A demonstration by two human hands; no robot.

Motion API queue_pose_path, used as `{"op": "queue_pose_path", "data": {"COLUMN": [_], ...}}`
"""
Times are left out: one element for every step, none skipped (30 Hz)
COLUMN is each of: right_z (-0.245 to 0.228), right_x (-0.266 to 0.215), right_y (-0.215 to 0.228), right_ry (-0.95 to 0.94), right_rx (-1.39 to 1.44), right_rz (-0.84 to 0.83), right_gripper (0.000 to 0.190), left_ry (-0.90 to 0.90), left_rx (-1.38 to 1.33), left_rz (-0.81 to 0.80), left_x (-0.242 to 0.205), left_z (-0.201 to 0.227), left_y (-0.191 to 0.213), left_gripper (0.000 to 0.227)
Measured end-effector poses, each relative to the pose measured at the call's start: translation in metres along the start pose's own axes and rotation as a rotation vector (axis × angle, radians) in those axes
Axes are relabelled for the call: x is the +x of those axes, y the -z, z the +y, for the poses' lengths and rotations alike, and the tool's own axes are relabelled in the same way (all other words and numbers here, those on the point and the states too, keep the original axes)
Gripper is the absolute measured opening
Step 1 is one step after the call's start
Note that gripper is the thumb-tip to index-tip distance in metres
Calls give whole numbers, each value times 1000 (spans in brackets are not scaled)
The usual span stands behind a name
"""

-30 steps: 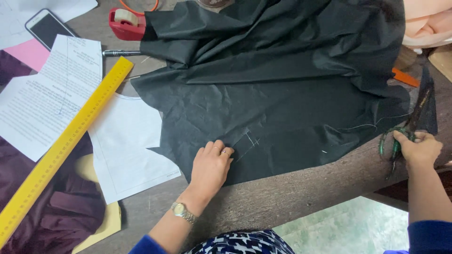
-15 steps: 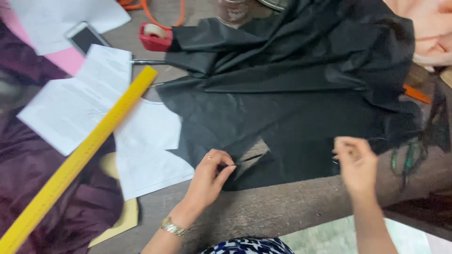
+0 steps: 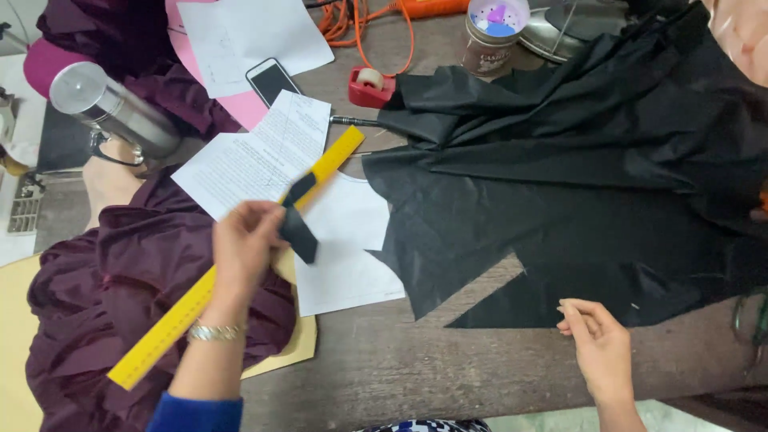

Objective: The person uses shears to cut a piece of black fabric along marked lines on a wooden table. After cutting, the person removes the cut piece and smooths the remaining fabric with their hands.

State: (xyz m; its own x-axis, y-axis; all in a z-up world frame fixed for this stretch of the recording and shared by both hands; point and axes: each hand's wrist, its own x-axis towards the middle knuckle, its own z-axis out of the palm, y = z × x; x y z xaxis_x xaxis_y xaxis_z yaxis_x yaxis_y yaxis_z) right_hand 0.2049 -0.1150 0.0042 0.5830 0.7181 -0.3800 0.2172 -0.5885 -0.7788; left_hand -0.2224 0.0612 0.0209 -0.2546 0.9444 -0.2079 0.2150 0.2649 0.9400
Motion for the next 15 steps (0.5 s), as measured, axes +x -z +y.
{"op": "queue_pose_path", "data": {"right_z": [1, 2, 12, 22, 31, 34, 37, 40, 40, 42, 43, 49, 55, 62, 62], "right_x": [-6, -10, -13, -16, -18, -22, -26, -31, -36, -37, -39, -38, -36, -34, -32], "right_y": [-2, -4, -6, -8, -11, -13, -15, -16, -17, -17, -17, -17, -15, -12, -10], "right_ry": [-36, -69, -70, -43, -16, -19, -46, -75, -81, -103, -125, -134, -77, -22, -33], "right_rx": [-10, -15, -12, 6, 24, 29, 34, 39, 43, 42, 42, 42, 38, 33, 32], "right_rz": [5, 15, 26, 34, 43, 58, 58, 61, 78, 68, 57, 74, 72, 68, 83], "right_gripper": [21, 22, 22, 21, 20, 20, 20, 19, 19, 20, 21, 21, 20, 18, 18], "left_ry": [-18, -43, -48, -71, -96, -103, -76, -50, -58, -73, -90, -97, -308, -518, -524], "left_rx": [57, 112, 109, 167, 225, 223, 346, 471, 469, 659, 848, 845, 881, 907, 902], "left_rz": [16, 30, 20, 44, 69, 55, 34, 11, -7, -10, -12, -30, 58, 146, 128], "left_x": [8, 19, 29, 41, 53, 55, 57, 59, 66, 73, 80, 86, 91, 95, 83], "left_z": [2, 4, -2, -6, -10, -4, 2, 8, 1, -6, -13, -27, -41, -55, -48], "left_y": [10, 18, 27, 36, 43, 48, 51, 55, 59, 61, 63, 67, 70, 72, 66], "left_gripper": [6, 6, 6, 8, 10, 10, 22, 35, 35, 37, 39, 39, 25, 12, 12]}}
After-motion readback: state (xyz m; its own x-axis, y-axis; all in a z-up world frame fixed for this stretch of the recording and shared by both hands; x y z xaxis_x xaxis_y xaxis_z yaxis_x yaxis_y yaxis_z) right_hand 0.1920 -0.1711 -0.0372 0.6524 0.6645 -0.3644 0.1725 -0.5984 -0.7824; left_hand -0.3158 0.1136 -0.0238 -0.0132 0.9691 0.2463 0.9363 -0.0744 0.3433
